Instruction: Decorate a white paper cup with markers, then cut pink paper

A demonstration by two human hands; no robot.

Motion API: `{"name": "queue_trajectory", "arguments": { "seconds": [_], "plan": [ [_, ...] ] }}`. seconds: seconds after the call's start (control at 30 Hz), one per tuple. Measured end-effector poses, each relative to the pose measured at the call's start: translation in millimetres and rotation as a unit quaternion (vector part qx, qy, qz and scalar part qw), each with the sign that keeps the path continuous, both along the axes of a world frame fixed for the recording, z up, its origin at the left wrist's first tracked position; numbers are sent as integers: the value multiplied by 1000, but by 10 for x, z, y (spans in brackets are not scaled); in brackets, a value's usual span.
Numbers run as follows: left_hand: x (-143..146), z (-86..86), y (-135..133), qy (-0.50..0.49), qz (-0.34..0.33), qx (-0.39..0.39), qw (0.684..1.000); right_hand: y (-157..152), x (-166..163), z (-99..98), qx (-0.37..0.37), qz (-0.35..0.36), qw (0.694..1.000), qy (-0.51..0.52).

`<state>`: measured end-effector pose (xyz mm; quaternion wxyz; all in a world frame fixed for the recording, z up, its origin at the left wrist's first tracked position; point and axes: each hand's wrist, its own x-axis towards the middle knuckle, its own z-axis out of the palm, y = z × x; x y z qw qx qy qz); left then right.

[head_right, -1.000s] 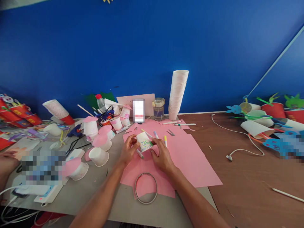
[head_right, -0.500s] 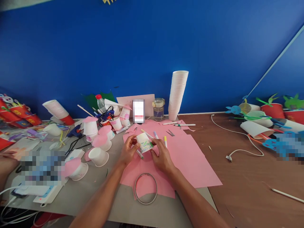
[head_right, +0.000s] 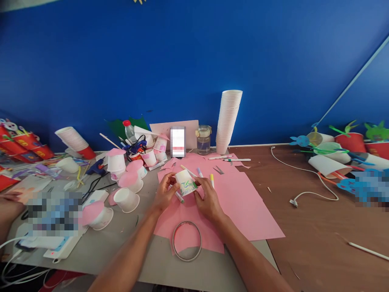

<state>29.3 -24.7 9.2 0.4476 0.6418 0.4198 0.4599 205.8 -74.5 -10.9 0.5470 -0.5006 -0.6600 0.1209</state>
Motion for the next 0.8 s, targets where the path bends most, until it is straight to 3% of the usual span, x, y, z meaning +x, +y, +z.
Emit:
{"name": "queue_trajectory", "arguments": {
  "seconds": [0.4,0.8],
  "plan": [
    [-12,-103,40,-32,-28,-1,999,27,0,-30,12,-34,999,17],
    [16,-71,15,-48,-53,-9,997,58,21,-101,0,-61,996,64]
  ]
}}
